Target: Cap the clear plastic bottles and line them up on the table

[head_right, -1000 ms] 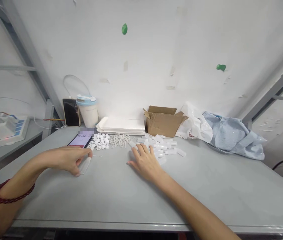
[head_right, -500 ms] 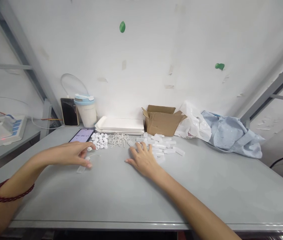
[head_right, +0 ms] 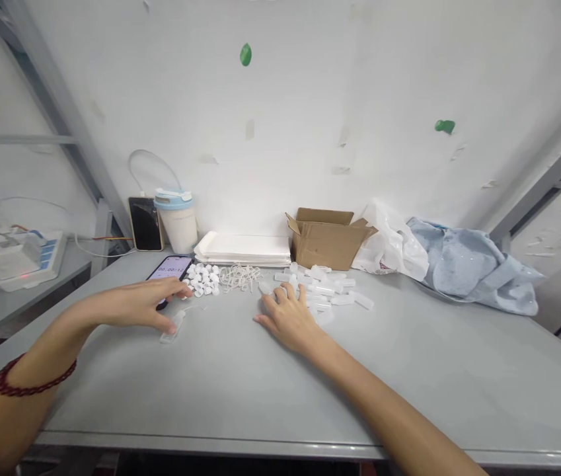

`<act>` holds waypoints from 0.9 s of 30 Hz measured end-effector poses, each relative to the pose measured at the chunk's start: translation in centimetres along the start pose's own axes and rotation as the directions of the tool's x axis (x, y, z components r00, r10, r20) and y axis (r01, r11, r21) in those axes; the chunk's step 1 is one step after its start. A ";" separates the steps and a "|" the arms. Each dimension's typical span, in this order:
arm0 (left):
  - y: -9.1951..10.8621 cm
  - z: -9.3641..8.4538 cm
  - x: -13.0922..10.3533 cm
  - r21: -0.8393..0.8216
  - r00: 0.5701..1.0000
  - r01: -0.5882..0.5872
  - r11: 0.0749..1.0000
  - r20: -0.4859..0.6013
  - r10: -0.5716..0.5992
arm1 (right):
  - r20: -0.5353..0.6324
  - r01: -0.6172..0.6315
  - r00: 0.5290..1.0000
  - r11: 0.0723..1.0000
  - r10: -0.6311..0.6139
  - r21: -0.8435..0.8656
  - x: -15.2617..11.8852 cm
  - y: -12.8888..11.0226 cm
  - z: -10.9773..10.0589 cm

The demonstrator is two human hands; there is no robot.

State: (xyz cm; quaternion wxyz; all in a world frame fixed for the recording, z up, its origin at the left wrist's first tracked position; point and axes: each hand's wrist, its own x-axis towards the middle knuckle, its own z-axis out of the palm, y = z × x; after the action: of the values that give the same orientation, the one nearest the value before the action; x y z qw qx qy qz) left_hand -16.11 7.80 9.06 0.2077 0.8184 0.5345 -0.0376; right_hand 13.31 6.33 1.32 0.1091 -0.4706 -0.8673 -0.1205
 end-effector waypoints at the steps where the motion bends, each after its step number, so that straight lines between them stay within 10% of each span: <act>1: 0.1 0.0 -0.3 0.004 0.999 0.017 1.000 0.040 -0.018 | 0.007 0.000 1.000 1.000 0.000 0.001 0.0 0.0 0.0; 19: 0.7 1.1 -0.3 0.045 0.994 0.084 0.995 0.066 -0.087 | -0.037 0.023 0.999 1.000 -0.023 0.012 -0.2 0.0 0.2; 27: -0.1 0.5 1.1 -0.005 0.968 -0.015 1.000 -0.250 0.014 | -0.117 0.034 0.993 0.999 -0.034 0.002 -0.2 0.3 0.3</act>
State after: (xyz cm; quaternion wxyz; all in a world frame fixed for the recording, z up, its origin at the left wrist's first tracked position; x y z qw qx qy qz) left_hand -15.61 8.59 8.31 0.1418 0.8198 0.5506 0.0690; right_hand 13.65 6.40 0.98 0.1585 -0.4476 -0.8675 -0.1481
